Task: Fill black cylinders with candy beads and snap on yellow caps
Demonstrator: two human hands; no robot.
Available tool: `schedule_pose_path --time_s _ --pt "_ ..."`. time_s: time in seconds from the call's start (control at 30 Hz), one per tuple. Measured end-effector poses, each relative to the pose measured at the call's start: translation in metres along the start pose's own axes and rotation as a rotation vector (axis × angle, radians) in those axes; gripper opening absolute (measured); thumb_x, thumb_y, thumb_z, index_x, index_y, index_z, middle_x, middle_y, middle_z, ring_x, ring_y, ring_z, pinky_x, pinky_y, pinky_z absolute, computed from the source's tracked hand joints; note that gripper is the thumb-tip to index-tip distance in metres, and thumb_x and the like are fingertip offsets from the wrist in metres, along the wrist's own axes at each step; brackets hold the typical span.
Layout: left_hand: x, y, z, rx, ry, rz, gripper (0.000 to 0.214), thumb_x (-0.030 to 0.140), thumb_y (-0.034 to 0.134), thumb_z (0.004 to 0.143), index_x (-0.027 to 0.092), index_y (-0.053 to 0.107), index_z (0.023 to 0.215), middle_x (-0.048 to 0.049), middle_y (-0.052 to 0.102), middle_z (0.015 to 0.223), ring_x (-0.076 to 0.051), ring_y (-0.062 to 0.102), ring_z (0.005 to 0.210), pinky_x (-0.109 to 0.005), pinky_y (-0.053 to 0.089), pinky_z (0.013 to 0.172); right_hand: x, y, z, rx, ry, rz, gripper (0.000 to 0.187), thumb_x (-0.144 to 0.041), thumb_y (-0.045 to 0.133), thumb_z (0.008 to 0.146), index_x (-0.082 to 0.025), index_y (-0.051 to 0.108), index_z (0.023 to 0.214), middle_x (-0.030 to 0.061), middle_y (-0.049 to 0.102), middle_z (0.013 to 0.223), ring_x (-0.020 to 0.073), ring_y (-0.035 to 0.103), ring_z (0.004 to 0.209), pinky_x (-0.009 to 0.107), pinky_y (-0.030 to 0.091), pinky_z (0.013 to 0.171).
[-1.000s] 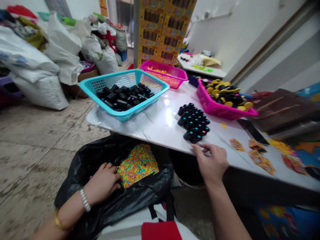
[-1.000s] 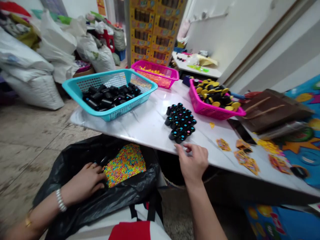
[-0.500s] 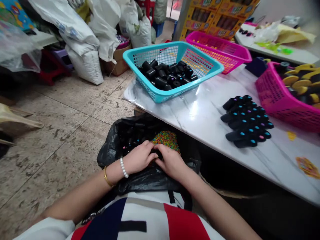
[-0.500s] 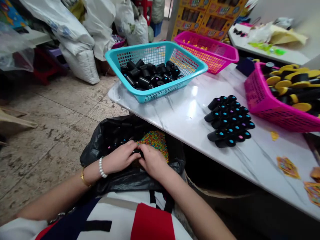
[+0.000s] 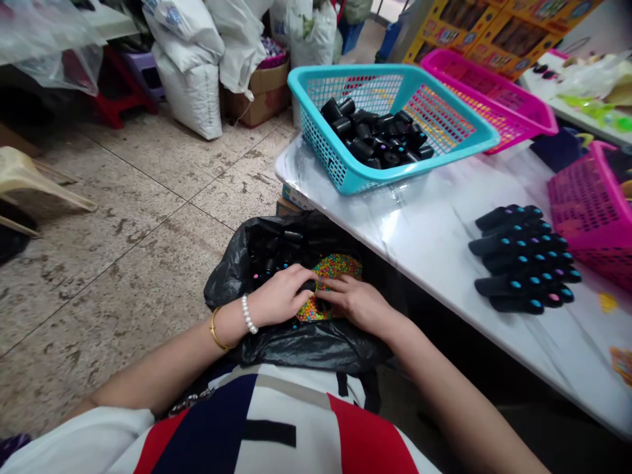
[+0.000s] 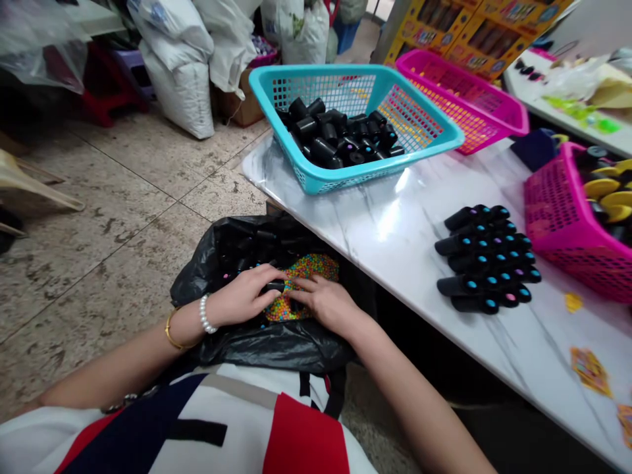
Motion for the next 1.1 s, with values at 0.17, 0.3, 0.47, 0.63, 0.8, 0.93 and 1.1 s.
schedule_pose_path --time_s 0.17,0.3,0.47,0.63,0.8,0.93,1.1 --pt "0.001 -0.013 0.002 0.158 -0.042 -0.025 0.027 0.015 0.05 0.083 0.018 0.056 0.109 -0.0068 0.057 0.106 -0.019 0.055 0.101 -0.034 0.046 0.093 -0.012 0.01 0.017 -0.028 0.0 -0.18 0.022 -0.021 0.048 0.092 -0.015 0.065 0.104 0.0116 0.066 0.098 0.0237 0.054 0.088 0.034 0.045 0.072" --pt "0.0 -0.017 0.003 0.201 -0.068 -0.047 0.028 0.014 0.05 0.082 0.018 0.056 0.109 -0.0061 0.057 0.104 -0.019 0.055 0.1 -0.035 0.046 0.092 -0.026 0.016 0.032 0.003 0.054 -0.172 0.016 -0.015 0.048 0.091 -0.014 0.062 0.098 0.0122 0.063 0.092 0.0239 0.054 0.087 0.033 0.045 0.07" --pt "-0.002 -0.018 0.001 0.245 -0.094 -0.055 0.043 0.016 0.053 0.08 0.016 0.052 0.124 -0.0083 0.056 0.108 -0.02 0.055 0.101 -0.036 0.047 0.092 -0.03 0.009 0.025 0.072 0.055 0.348 0.021 -0.018 0.065 0.08 -0.016 0.059 0.1 0.0071 0.064 0.096 0.0194 0.06 0.088 0.032 0.048 0.078" --pt "0.0 -0.02 0.002 0.206 -0.073 -0.086 0.037 0.016 0.055 0.08 0.017 0.06 0.117 -0.0066 0.057 0.106 -0.018 0.056 0.1 -0.031 0.047 0.09 -0.017 -0.008 -0.009 0.307 0.219 0.897 0.037 -0.025 0.066 0.081 -0.021 0.056 0.117 0.0039 0.065 0.106 0.0148 0.064 0.086 0.027 0.052 0.076" --pt "0.004 -0.019 0.004 0.158 0.019 -0.09 0.036 0.011 0.055 0.08 0.022 0.063 0.113 -0.0039 0.062 0.109 -0.018 0.056 0.102 -0.034 0.045 0.094 -0.015 -0.021 -0.031 0.463 0.268 0.638 0.034 -0.017 0.062 0.082 -0.024 0.061 0.115 0.0032 0.066 0.106 0.0175 0.063 0.095 0.032 0.05 0.087" --pt "0.006 -0.017 0.005 0.163 0.044 -0.053 0.036 0.012 0.055 0.08 0.022 0.062 0.113 -0.0049 0.063 0.108 -0.019 0.055 0.102 -0.037 0.045 0.094 -0.013 -0.024 -0.025 0.434 0.215 0.186 0.034 -0.013 0.051 0.087 -0.022 0.061 0.118 0.0096 0.062 0.114 0.0229 0.055 0.104 0.038 0.047 0.09" --pt "0.006 -0.015 0.006 0.163 0.022 -0.049 0.035 0.013 0.055 0.08 0.02 0.062 0.113 -0.0063 0.062 0.108 -0.019 0.057 0.103 -0.036 0.046 0.094 -0.019 0.006 0.011 0.057 0.078 -0.13 0.023 -0.019 0.047 0.092 -0.017 0.066 0.105 0.0122 0.063 0.095 0.0235 0.053 0.089 0.035 0.047 0.074"
Point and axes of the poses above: each hand's wrist, its own z-axis towards the middle knuckle, its own y-axis out of the palm, x = y × z, the point moved 3 cm from there along z, towards the middle knuckle
